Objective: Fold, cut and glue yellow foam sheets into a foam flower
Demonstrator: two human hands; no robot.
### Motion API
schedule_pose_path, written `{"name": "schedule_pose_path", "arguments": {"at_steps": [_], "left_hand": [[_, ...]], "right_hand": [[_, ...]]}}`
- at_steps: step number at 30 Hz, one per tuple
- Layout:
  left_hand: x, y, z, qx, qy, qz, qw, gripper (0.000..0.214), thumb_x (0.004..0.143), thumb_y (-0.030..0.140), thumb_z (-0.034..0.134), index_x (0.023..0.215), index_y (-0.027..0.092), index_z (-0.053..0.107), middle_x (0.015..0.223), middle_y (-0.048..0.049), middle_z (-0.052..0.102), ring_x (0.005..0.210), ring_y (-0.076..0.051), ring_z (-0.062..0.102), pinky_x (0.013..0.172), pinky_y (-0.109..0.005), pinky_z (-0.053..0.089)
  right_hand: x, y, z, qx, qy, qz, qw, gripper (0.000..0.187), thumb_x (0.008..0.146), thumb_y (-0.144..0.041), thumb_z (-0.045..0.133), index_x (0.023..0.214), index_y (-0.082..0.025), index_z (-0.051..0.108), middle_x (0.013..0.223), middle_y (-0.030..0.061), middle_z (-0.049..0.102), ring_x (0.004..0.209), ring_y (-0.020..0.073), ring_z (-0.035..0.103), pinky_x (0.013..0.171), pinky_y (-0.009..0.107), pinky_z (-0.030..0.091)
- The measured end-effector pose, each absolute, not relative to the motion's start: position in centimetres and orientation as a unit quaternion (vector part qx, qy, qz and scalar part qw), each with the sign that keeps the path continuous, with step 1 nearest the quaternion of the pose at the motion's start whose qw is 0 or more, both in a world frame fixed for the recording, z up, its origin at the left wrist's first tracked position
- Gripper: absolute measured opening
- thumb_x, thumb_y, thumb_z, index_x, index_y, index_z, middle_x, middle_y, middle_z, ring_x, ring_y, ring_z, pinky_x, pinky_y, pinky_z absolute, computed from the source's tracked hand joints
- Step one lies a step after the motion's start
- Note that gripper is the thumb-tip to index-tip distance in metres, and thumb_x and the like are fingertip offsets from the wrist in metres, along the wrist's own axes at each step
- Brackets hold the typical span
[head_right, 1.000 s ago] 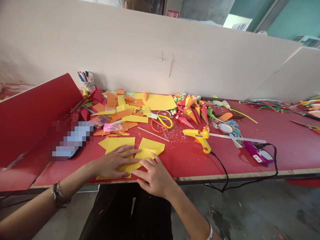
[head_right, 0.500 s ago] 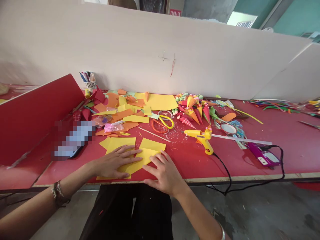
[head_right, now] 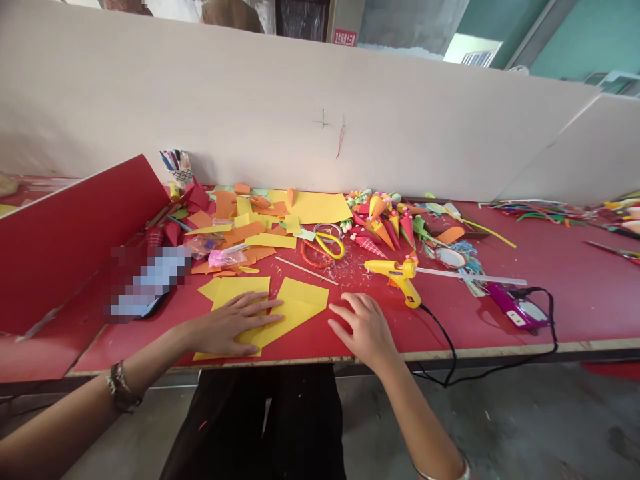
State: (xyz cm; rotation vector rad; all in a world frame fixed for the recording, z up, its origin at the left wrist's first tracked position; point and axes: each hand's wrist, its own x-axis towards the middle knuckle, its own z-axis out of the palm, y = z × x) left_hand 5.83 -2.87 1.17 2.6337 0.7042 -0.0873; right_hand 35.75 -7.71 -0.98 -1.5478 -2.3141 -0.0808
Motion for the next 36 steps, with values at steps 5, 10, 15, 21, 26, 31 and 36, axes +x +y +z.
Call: {"name": "schedule_pose_path", "arguments": {"at_steps": [5,10,15,21,26,31,36], "left_hand": [[5.9,-2.7,1.6,0.947,0.246,-0.026,0.203,0.066,0.076,0.053,0.044,0.134,0.034,0.018,0.142,0.0010,0.020,0.130,-0.027,0.013,0.104,-0.045,0.014],[6.5,-2.7,2.1,0.952,0.247,-0.021,0.180,0.077,0.070,0.047,0.053,0.135,0.030,0.015,0.141,-0.0014,0.023,0.128,-0.025,0.018,0.103,-0.043,0.016],[7.9,-3.4,2.1,0.960,0.260,0.020,0.103,0.071,0.069,0.045,0.057,0.131,0.030,0.025,0.137,-0.0028,0.030,0.124,-0.025,0.025,0.102,-0.042,0.018],[10.1,-4.1,2.6,0.957,0.282,0.059,-0.020,0.059,0.075,0.043,0.054,0.127,0.025,0.034,0.125,-0.0061,0.045,0.112,-0.023,0.039,0.092,-0.036,0.029],[11.5,-4.4,3.4,0.947,0.290,0.079,-0.116,0.061,0.077,0.041,0.052,0.129,0.021,0.028,0.124,-0.0084,0.044,0.101,-0.022,0.046,0.081,-0.034,0.034],[11.7,-4.5,3.7,0.943,0.254,0.106,-0.185,0.029,0.086,0.021,0.038,0.115,0.020,0.044,0.098,-0.0047,0.057,0.076,-0.016,0.051,0.059,-0.029,0.033],[9.8,-4.0,3.4,0.929,0.259,0.208,-0.160,0.017,0.086,0.015,0.037,0.090,0.020,0.053,0.085,-0.0014,0.057,0.066,-0.012,0.050,0.057,-0.026,0.033]], "right_hand": [[34.5,-8.1,-0.8,-0.571,-0.790,0.035,0.222,0.040,0.084,-0.029,0.039,0.123,-0.020,0.042,0.115,0.0084,0.051,0.108,0.0209,0.044,0.091,0.036,0.038],[31.5,-8.2,-0.4,-0.534,-0.809,0.117,0.218,0.049,0.081,-0.030,0.045,0.128,-0.027,0.030,0.120,0.0053,0.048,0.112,0.0204,0.042,0.093,0.038,0.035],[30.4,-7.6,0.0,-0.569,-0.775,0.181,0.208,0.036,0.080,-0.023,0.045,0.116,-0.028,0.044,0.095,0.0036,0.057,0.090,0.0185,0.053,0.085,0.039,0.037],[30.9,-7.3,0.4,-0.569,-0.722,0.302,0.251,0.037,0.079,-0.023,0.045,0.115,-0.028,0.044,0.077,-0.0010,0.053,0.074,0.0138,0.052,0.081,0.035,0.039],[30.6,-7.0,1.1,-0.518,-0.637,0.446,0.356,0.034,0.077,-0.026,0.048,0.111,-0.023,0.046,0.084,0.0005,0.053,0.081,0.0130,0.053,0.077,0.029,0.043],[29.5,-7.1,2.2,-0.484,-0.615,0.482,0.394,0.030,0.077,-0.030,0.050,0.105,-0.022,0.049,0.089,0.0020,0.054,0.087,0.0141,0.053,0.080,0.030,0.044],[29.5,-8.1,3.1,-0.458,-0.675,0.331,0.474,0.038,0.080,-0.041,0.045,0.113,-0.022,0.044,0.096,0.0051,0.051,0.093,0.0166,0.050,0.087,0.034,0.040]]}}
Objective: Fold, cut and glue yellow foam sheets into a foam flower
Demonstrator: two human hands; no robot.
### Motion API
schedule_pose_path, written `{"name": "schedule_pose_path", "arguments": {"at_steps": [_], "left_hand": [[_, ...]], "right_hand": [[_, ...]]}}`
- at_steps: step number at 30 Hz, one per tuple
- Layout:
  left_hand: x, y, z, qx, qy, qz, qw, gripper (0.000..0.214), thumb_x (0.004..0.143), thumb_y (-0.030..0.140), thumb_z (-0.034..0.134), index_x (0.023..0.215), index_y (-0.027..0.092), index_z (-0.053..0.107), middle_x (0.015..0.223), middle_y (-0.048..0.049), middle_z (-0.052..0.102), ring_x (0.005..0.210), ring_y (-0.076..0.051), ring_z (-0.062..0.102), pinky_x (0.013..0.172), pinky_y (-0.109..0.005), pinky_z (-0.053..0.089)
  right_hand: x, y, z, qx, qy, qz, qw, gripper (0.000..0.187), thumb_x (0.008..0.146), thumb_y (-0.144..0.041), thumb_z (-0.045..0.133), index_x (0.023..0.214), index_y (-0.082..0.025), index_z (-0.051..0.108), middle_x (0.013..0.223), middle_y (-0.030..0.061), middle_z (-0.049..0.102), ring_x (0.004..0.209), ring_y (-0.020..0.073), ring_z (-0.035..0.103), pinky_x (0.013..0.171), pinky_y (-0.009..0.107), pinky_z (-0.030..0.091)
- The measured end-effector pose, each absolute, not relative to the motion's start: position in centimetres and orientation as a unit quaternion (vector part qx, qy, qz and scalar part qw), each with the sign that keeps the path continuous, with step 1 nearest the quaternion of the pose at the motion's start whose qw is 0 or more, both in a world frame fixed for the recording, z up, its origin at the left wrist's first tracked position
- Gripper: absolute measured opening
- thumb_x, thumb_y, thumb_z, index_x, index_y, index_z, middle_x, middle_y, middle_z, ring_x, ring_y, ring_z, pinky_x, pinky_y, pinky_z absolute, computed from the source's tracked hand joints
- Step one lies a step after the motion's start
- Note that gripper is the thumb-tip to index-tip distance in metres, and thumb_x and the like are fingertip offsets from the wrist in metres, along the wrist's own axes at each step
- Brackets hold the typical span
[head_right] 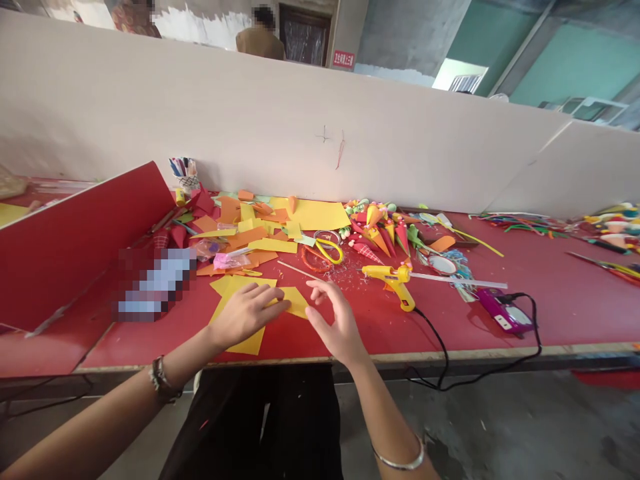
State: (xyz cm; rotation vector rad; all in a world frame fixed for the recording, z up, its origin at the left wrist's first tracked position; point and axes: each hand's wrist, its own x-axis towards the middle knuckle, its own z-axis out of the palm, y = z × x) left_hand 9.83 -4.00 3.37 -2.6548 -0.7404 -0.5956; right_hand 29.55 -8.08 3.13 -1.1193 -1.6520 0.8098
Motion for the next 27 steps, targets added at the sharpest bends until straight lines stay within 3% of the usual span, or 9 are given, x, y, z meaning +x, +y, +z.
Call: {"name": "schedule_pose_path", "arguments": {"at_steps": [4,6,9,13,16,19,22,27], "left_hand": [[8.1,-3.8,3.2,-0.906,-0.275,-0.321,0.026,0.013,0.083,0.014,0.043,0.089,0.021,0.053,0.087,-0.0015,0.055,0.078,-0.011,0.052,0.067,-0.024,0.038],[7.5,-4.0,3.1,-0.897,-0.273,-0.347,-0.025,0.013,0.082,0.012,0.044,0.086,0.021,0.053,0.086,-0.0020,0.054,0.080,-0.011,0.052,0.068,-0.023,0.040],[6.8,-4.5,2.8,-0.893,-0.255,-0.367,-0.040,0.016,0.081,0.008,0.043,0.085,0.020,0.052,0.086,-0.0026,0.054,0.079,-0.011,0.052,0.068,-0.023,0.041],[5.8,-5.1,2.3,-0.893,-0.250,-0.374,0.021,0.023,0.079,0.005,0.041,0.088,0.022,0.053,0.088,-0.0030,0.056,0.081,-0.015,0.051,0.068,-0.027,0.039],[5.3,-5.7,1.8,-0.903,-0.294,-0.306,0.059,0.032,0.076,0.004,0.041,0.099,0.022,0.053,0.091,-0.0046,0.057,0.076,-0.016,0.050,0.063,-0.029,0.037],[5.1,-6.4,1.5,-0.933,-0.307,-0.183,0.038,0.040,0.075,0.004,0.042,0.110,0.021,0.049,0.099,-0.0055,0.057,0.079,-0.017,0.052,0.065,-0.030,0.036],[5.1,-7.2,1.2,-0.942,-0.317,-0.111,-0.010,0.036,0.079,0.009,0.043,0.111,0.022,0.049,0.103,-0.0042,0.057,0.084,-0.016,0.053,0.070,-0.029,0.037],[4.8,-7.8,0.9,-0.939,-0.319,-0.116,-0.050,0.027,0.081,0.019,0.047,0.107,0.023,0.053,0.105,-0.0047,0.057,0.088,-0.017,0.053,0.074,-0.030,0.038]], "right_hand": [[29.8,-8.7,3.0,-0.396,-0.791,0.256,0.389,0.073,0.067,-0.055,0.056,0.127,-0.021,0.033,0.126,0.0097,0.038,0.118,0.0237,0.034,0.098,0.038,0.032],[29.5,-8.7,2.5,-0.396,-0.838,0.176,0.332,0.060,0.072,-0.045,0.057,0.125,-0.025,0.037,0.129,0.0071,0.038,0.120,0.0223,0.032,0.099,0.039,0.030],[28.9,-8.7,1.6,-0.380,-0.867,0.050,0.319,0.034,0.084,-0.020,0.043,0.117,-0.029,0.048,0.118,0.0025,0.050,0.112,0.0161,0.041,0.098,0.038,0.031],[28.1,-9.0,1.1,-0.363,-0.858,-0.077,0.355,0.034,0.085,-0.010,0.040,0.113,-0.024,0.053,0.105,0.0036,0.060,0.098,0.0145,0.050,0.093,0.035,0.034],[27.3,-9.3,0.8,-0.364,-0.863,-0.160,0.312,0.031,0.083,-0.008,0.042,0.108,-0.020,0.056,0.097,0.0055,0.062,0.086,0.0161,0.053,0.082,0.034,0.039],[26.5,-9.3,0.0,-0.365,-0.886,-0.151,0.243,0.026,0.082,-0.009,0.043,0.098,-0.019,0.060,0.090,0.0056,0.062,0.079,0.0158,0.052,0.076,0.032,0.041],[26.3,-9.3,-0.5,-0.383,-0.896,-0.058,0.218,0.024,0.079,-0.010,0.047,0.094,-0.022,0.060,0.101,0.0058,0.057,0.090,0.0182,0.050,0.082,0.034,0.041],[26.8,-9.2,-0.3,-0.412,-0.882,0.050,0.224,0.050,0.068,-0.010,0.057,0.115,-0.024,0.048,0.121,0.0085,0.044,0.112,0.0245,0.038,0.091,0.041,0.038]]}}
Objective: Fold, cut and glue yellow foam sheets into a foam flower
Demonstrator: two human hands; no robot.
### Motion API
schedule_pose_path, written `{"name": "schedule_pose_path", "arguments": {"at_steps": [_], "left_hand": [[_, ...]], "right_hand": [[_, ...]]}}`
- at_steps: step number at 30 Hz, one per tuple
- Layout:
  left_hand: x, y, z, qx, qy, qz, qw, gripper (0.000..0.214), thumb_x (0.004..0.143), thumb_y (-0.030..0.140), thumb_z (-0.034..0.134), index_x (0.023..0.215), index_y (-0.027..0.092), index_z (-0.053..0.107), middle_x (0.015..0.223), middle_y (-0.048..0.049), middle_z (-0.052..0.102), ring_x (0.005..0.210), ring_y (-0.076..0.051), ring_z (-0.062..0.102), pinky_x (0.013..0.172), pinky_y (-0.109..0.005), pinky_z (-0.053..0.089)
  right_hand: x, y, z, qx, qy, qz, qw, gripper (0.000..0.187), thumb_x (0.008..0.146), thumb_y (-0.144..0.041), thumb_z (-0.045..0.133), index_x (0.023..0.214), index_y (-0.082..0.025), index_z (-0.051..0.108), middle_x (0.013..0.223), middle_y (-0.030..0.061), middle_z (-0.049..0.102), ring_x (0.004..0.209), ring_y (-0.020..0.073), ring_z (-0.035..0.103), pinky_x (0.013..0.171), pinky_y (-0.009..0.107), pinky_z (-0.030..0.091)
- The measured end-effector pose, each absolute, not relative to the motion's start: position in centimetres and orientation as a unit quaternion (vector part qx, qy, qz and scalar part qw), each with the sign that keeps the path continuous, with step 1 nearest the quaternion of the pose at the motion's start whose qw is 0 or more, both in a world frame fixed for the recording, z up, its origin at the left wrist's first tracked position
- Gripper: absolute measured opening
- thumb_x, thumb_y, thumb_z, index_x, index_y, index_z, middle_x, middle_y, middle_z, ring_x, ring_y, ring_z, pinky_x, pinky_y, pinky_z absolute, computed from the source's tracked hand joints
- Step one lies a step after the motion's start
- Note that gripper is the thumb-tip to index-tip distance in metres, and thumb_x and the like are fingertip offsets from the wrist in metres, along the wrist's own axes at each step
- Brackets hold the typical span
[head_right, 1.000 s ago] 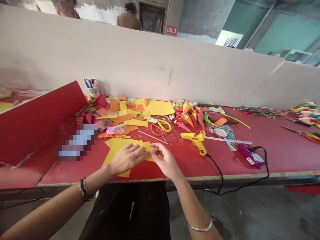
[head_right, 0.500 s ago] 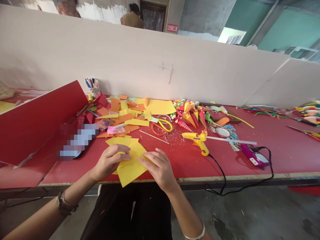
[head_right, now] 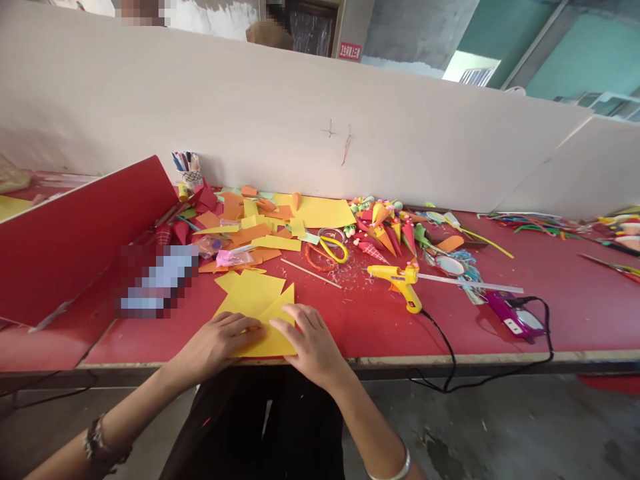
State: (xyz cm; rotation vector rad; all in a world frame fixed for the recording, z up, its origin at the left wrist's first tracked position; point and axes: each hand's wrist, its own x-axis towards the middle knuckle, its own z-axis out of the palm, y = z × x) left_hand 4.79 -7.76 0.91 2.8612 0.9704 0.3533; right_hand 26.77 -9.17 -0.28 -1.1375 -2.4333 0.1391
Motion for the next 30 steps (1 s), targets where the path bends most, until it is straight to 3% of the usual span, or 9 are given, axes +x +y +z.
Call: {"name": "schedule_pose_path", "arguments": {"at_steps": [3,9,14,23,26,28,30], "left_hand": [[4.7,-7.8,0.8,0.929,0.341,0.125,0.076,0.026,0.078,0.017,0.052,0.103,0.023,0.055,0.101,-0.0037,0.058,0.086,-0.016,0.053,0.073,-0.028,0.038],[4.4,-7.5,0.2,0.906,0.381,0.151,0.103,0.015,0.076,0.027,0.057,0.090,0.025,0.060,0.087,-0.0005,0.059,0.078,-0.014,0.052,0.067,-0.026,0.036],[4.4,-7.3,-0.4,0.892,0.417,0.158,0.073,0.023,0.082,0.035,0.047,0.071,0.018,0.057,0.071,-0.0004,0.058,0.068,-0.013,0.051,0.063,-0.027,0.034],[4.6,-7.4,-0.4,0.860,0.483,0.163,0.025,0.032,0.081,0.038,0.046,0.057,0.016,0.047,0.054,0.0012,0.050,0.051,-0.012,0.046,0.055,-0.025,0.034],[4.5,-7.4,-0.5,0.866,0.476,0.154,0.006,0.025,0.082,0.037,0.044,0.072,0.016,0.054,0.060,0.0001,0.055,0.055,-0.014,0.051,0.057,-0.026,0.037],[4.4,-7.4,-0.3,0.869,0.469,0.158,-0.010,0.025,0.082,0.034,0.045,0.099,0.017,0.053,0.079,-0.0040,0.060,0.068,-0.016,0.055,0.063,-0.027,0.040],[4.5,-7.3,0.2,0.884,0.441,0.152,-0.035,0.035,0.082,0.026,0.046,0.117,0.023,0.044,0.104,-0.0076,0.055,0.085,-0.018,0.055,0.072,-0.029,0.040]], "right_hand": [[26.8,-8.8,-0.1,-0.398,-0.890,0.086,0.204,0.045,0.068,-0.009,0.057,0.110,-0.026,0.053,0.118,0.0060,0.048,0.109,0.0225,0.042,0.091,0.039,0.038],[26.7,-8.4,-0.1,-0.405,-0.871,0.147,0.236,0.012,0.079,-0.024,0.053,0.086,-0.023,0.063,0.100,0.0035,0.059,0.091,0.0163,0.052,0.089,0.036,0.037],[26.2,-8.1,-0.2,-0.439,-0.829,0.207,0.278,0.014,0.080,-0.027,0.051,0.074,-0.019,0.062,0.093,0.0034,0.061,0.085,0.0149,0.055,0.079,0.030,0.041],[25.0,-7.5,-1.0,-0.489,-0.789,0.208,0.306,0.008,0.078,-0.026,0.054,0.080,-0.019,0.058,0.085,0.0039,0.058,0.082,0.0166,0.054,0.074,0.028,0.044],[24.8,-7.5,-1.3,-0.507,-0.789,0.176,0.299,0.010,0.075,-0.024,0.057,0.083,-0.018,0.057,0.085,0.0053,0.057,0.082,0.0185,0.054,0.074,0.030,0.045],[24.7,-7.5,-1.4,-0.512,-0.793,0.161,0.288,0.010,0.075,-0.022,0.057,0.083,-0.017,0.056,0.086,0.0061,0.057,0.082,0.0194,0.053,0.073,0.031,0.045],[24.7,-7.5,-1.5,-0.513,-0.798,0.149,0.279,0.008,0.075,-0.021,0.056,0.082,-0.017,0.056,0.087,0.0067,0.056,0.083,0.0200,0.053,0.073,0.032,0.046]]}}
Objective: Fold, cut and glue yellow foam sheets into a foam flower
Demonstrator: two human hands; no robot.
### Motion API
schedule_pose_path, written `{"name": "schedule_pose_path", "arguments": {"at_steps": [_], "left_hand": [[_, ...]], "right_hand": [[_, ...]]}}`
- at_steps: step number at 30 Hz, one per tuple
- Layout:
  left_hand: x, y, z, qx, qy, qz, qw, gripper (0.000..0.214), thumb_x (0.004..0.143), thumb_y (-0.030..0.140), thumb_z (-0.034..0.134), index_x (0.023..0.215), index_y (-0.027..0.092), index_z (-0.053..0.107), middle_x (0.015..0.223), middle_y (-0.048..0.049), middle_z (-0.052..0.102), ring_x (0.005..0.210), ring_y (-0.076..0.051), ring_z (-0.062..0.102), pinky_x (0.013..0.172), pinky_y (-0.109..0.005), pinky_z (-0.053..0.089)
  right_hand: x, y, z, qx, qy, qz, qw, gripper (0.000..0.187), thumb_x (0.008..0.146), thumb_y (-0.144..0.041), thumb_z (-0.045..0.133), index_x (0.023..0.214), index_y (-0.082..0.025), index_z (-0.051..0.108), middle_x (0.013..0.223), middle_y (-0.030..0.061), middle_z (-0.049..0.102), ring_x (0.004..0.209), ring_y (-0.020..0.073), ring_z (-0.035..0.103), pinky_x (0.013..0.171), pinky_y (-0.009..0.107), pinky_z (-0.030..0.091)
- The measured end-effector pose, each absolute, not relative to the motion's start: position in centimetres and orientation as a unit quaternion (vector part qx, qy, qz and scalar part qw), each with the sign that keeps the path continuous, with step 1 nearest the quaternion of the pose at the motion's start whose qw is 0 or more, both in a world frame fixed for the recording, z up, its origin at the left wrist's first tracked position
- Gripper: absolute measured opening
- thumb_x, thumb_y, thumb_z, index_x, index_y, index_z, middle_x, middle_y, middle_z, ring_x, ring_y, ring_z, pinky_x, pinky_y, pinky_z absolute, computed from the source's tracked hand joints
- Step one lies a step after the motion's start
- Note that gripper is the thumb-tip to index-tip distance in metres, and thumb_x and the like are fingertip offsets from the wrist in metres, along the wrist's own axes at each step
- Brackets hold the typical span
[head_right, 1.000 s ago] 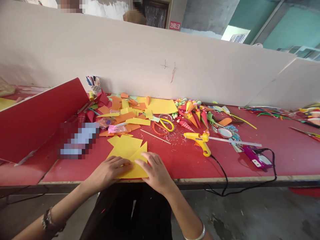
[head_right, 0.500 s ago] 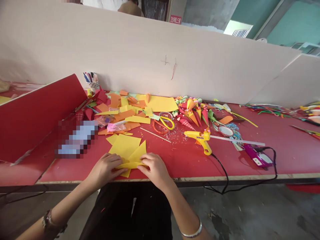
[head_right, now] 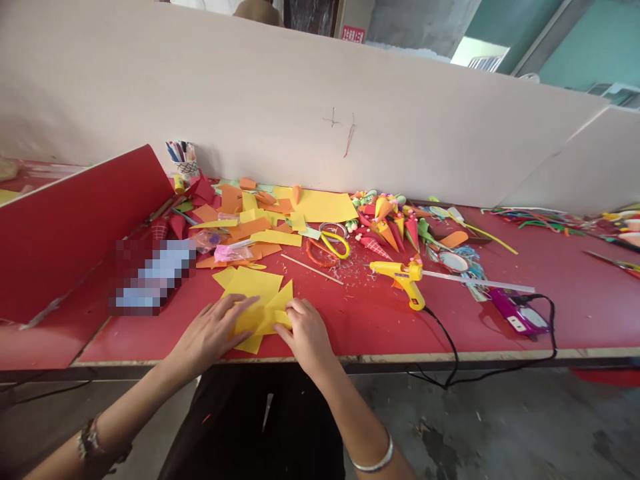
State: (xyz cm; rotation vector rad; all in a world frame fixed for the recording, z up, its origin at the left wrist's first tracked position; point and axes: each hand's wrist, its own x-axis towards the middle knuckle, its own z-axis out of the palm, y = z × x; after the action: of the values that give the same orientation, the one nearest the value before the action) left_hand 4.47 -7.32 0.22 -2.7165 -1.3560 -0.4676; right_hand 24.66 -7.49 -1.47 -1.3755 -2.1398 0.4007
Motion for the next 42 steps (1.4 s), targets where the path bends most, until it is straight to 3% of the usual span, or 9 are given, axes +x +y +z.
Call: {"name": "schedule_pose_path", "arguments": {"at_steps": [3,6,12,20,25,29,32,37,42], "left_hand": [[4.6,-7.0,1.1,-0.937,-0.332,-0.099,0.046,0.042,0.081,0.014,0.045,0.119,0.032,0.043,0.120,-0.0043,0.048,0.096,-0.018,0.049,0.082,-0.031,0.036],[4.8,-6.6,1.5,-0.966,-0.252,-0.057,0.017,0.037,0.083,0.015,0.044,0.116,0.030,0.047,0.112,-0.0035,0.054,0.097,-0.017,0.049,0.083,-0.029,0.034],[3.7,-6.1,1.3,-0.971,-0.228,-0.067,-0.032,0.035,0.083,0.016,0.044,0.116,0.028,0.049,0.111,-0.0035,0.057,0.096,-0.015,0.052,0.081,-0.028,0.038],[0.9,-6.9,1.1,-0.952,-0.265,-0.100,-0.119,0.043,0.079,0.020,0.045,0.121,0.028,0.045,0.122,-0.0028,0.051,0.107,-0.019,0.048,0.090,-0.036,0.040],[1.5,-8.1,0.4,-0.931,-0.331,-0.113,-0.107,0.037,0.081,0.022,0.043,0.117,0.029,0.049,0.122,-0.0005,0.051,0.109,-0.019,0.048,0.091,-0.037,0.041],[1.8,-8.6,0.4,-0.926,-0.346,-0.124,-0.090,0.037,0.081,0.023,0.044,0.118,0.028,0.049,0.123,-0.0019,0.051,0.110,-0.020,0.047,0.093,-0.040,0.039],[1.8,-8.7,0.6,-0.926,-0.342,-0.119,-0.104,0.041,0.078,0.026,0.049,0.119,0.028,0.047,0.124,-0.0025,0.050,0.111,-0.021,0.047,0.094,-0.041,0.038],[1.7,-8.4,0.2,-0.930,-0.334,-0.111,-0.106,0.047,0.076,0.028,0.051,0.123,0.028,0.042,0.126,-0.0015,0.048,0.113,-0.021,0.045,0.095,-0.041,0.036],[1.6,-8.4,-0.2,-0.932,-0.337,-0.110,-0.081,0.042,0.079,0.028,0.048,0.121,0.028,0.044,0.126,0.0000,0.048,0.113,-0.020,0.045,0.095,-0.041,0.038]], "right_hand": [[24.6,-7.5,-1.5,-0.510,-0.803,0.137,0.275,0.005,0.077,-0.019,0.053,0.081,-0.017,0.056,0.087,0.0072,0.056,0.084,0.0201,0.053,0.072,0.033,0.046],[24.6,-7.5,-1.6,-0.505,-0.808,0.128,0.277,0.005,0.078,-0.020,0.051,0.081,-0.017,0.055,0.086,0.0072,0.056,0.083,0.0197,0.052,0.071,0.033,0.046],[24.6,-7.5,-1.7,-0.510,-0.804,0.127,0.278,0.007,0.078,-0.023,0.052,0.081,-0.017,0.055,0.086,0.0069,0.056,0.082,0.0201,0.052,0.071,0.033,0.046],[24.4,-7.5,-1.2,-0.527,-0.791,0.143,0.277,0.003,0.077,-0.020,0.052,0.078,-0.018,0.052,0.083,0.0054,0.054,0.081,0.0192,0.052,0.070,0.031,0.045],[23.9,-8.1,-1.2,-0.549,-0.776,0.115,0.289,0.030,0.077,-0.018,0.051,0.107,-0.018,0.047,0.094,0.0081,0.055,0.089,0.0218,0.051,0.075,0.034,0.045],[23.4,-9.4,-1.1,-0.538,-0.791,0.019,0.291,0.039,0.080,-0.016,0.045,0.119,-0.020,0.042,0.109,0.0112,0.050,0.103,0.0243,0.045,0.088,0.040,0.037],[22.9,-10.7,-1.2,-0.480,-0.834,-0.004,0.270,0.029,0.082,-0.018,0.044,0.110,-0.025,0.051,0.106,0.0072,0.053,0.102,0.0212,0.047,0.095,0.042,0.031],[22.4,-11.9,-1.9,-0.448,-0.850,0.014,0.277,0.028,0.084,-0.024,0.045,0.112,-0.024,0.051,0.099,0.0025,0.059,0.096,0.0149,0.052,0.104,0.045,0.012],[22.9,-11.5,-2.0,-0.449,-0.849,0.019,0.276,0.025,0.083,-0.024,0.045,0.107,-0.023,0.054,0.099,0.0022,0.061,0.095,0.0140,0.053,0.104,0.041,0.016]]}}
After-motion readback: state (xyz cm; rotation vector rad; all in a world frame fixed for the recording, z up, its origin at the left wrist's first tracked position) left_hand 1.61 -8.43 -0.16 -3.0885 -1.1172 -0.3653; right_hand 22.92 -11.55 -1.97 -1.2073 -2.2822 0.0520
